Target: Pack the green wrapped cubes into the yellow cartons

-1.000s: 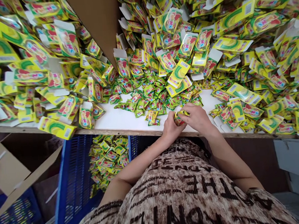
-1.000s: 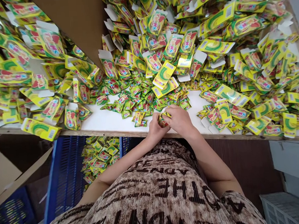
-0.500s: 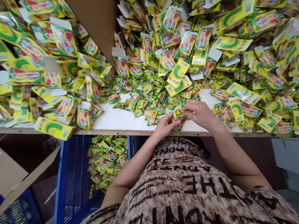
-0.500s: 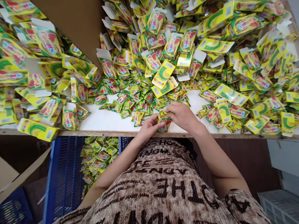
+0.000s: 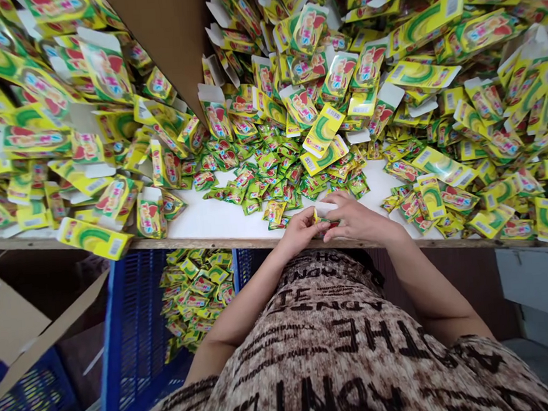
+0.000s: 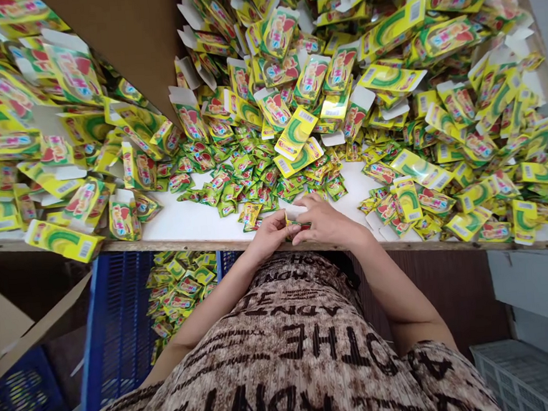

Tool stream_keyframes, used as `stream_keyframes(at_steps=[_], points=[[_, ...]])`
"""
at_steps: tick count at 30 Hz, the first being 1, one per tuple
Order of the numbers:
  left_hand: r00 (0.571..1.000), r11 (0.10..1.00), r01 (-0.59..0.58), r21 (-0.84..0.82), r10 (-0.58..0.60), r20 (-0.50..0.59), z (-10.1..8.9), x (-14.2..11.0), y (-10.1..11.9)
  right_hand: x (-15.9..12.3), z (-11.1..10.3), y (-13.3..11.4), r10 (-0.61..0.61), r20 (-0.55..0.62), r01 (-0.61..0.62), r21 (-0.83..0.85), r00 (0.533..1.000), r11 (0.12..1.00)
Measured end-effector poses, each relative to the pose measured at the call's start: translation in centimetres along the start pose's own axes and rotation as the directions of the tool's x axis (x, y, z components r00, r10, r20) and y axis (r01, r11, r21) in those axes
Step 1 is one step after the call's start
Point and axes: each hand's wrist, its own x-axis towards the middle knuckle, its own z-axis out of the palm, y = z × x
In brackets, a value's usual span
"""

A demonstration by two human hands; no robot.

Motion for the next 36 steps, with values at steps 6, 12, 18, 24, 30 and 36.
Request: stream_keyframes(at_steps=[6, 12, 18, 24, 30, 36], points=[[0.998, 0.983, 0.052, -0.179, -0.055, -0.007, 0.1, -0.7, 0.7, -2.4, 1.9, -0.3, 0.503, -0.272, -0.230, 0.648, 0.820, 0.726], [0.981, 0.923, 0.194, -0.332, -0.178, 0.079, 0.0, -0.9, 2.3, -1.7, 5.4, -1.6, 0.668, -0.109, -0.250, 0.874, 0.736, 0.418], [0.966, 0.988, -0.016, -0.155, -0.024, -0.258, 0.2, -0.5, 2.1, 0.2, 5.3, -0.4, 0.582, -0.346, -0.083, 0.808, 0.736, 0.584], [0.931, 0.993, -0.091, 0.081, 0.114, -0.347, -0.1, 0.0, 0.8, 0.7, 5.1, 0.5, 0.619, -0.282, -0.084, 0.865, 0.732, 0.494], [0.958, 0.990, -0.103, 0.093, 0.124, -0.260, -0.1, 0.8, 1.1, 0.5, 5.3, 0.6, 0.627, -0.320, -0.076, 0.850, 0.710, 0.521], [0.910, 0.860, -0.328, 0.392, 0.399, -0.114, -1.1, 0.7, 1.2, -0.9, 6.4, 0.4, 0.564, -0.449, -0.046, 0.753, 0.693, 0.656]])
